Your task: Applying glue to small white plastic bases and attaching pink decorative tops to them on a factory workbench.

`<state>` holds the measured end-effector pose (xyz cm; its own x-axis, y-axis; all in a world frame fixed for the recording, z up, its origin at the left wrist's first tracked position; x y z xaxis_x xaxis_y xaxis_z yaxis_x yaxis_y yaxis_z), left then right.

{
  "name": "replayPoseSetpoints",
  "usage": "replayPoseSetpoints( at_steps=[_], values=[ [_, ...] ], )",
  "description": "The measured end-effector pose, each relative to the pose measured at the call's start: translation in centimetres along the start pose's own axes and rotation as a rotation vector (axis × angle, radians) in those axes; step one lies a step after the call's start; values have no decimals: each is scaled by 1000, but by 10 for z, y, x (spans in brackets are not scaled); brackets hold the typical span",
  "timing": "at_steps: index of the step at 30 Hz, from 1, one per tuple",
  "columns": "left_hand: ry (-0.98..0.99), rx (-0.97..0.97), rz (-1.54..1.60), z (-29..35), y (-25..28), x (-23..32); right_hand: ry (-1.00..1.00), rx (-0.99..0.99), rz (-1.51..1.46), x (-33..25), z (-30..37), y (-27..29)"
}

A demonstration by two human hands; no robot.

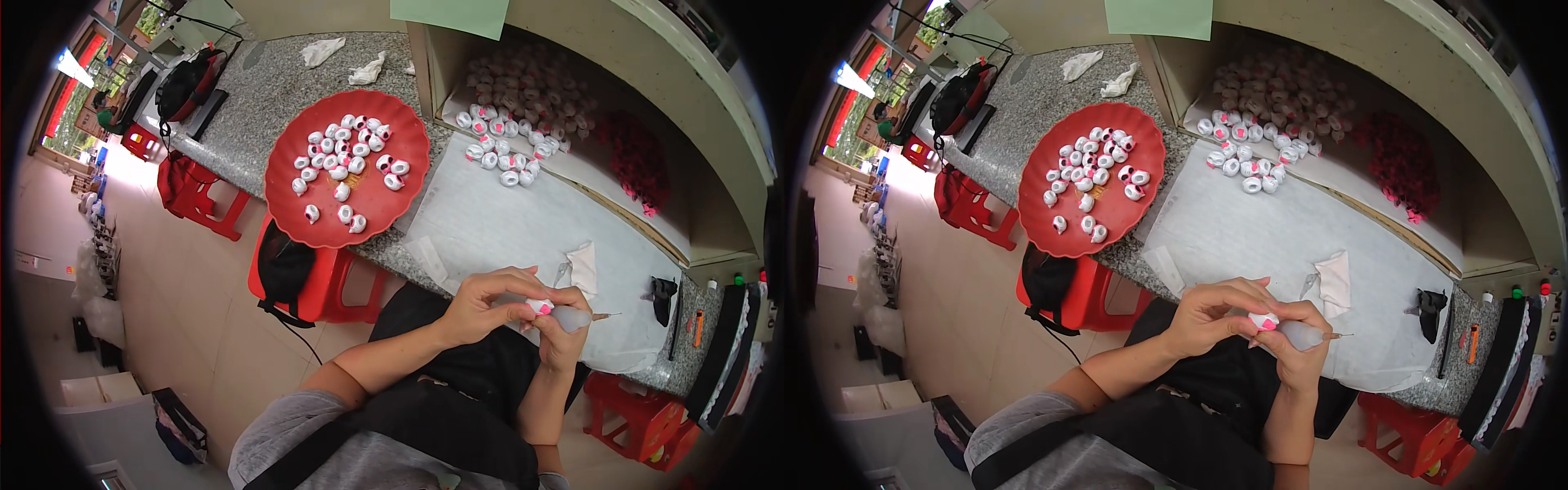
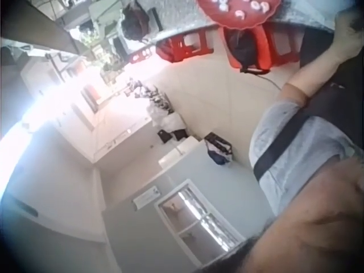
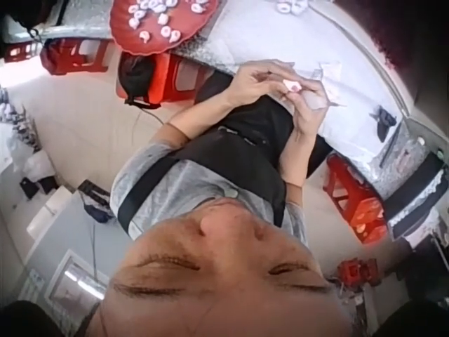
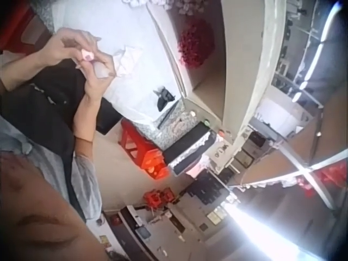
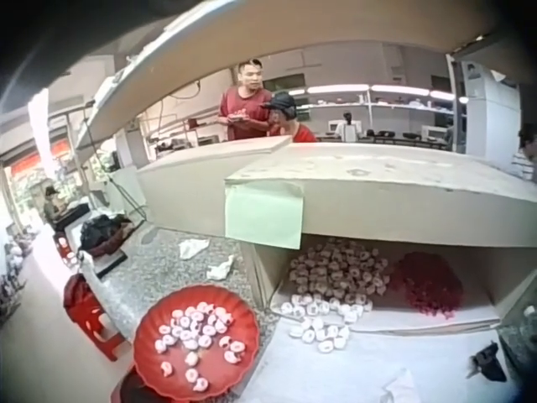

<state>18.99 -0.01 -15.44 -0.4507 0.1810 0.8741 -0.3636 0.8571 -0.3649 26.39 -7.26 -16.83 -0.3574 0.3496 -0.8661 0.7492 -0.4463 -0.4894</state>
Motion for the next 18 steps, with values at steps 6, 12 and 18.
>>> replayPoseSetpoints(
  at_steps=[6,12,18],
  values=[
    [7,93,-303,4,22,21,-128,25,-25,15,-10,-9],
    [-70,601,-1222,7,124,105,-66,2,157,0,-17,13],
    [-349,238,-1451,-91,59,79,-26,14,199,-8,-14,28]
  ],
)
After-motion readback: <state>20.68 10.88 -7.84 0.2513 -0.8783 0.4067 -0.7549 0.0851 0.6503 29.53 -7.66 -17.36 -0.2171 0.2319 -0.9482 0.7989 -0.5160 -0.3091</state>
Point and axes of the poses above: each hand's wrist, its own z-axis away from the middle knuckle, its own y-axis out of the back of the hand, x = y × z, the point moved 9 cm from there along -z, towards the middle knuckle, and after that the axes turned 2 degrees about y, right-handed, at the moved point
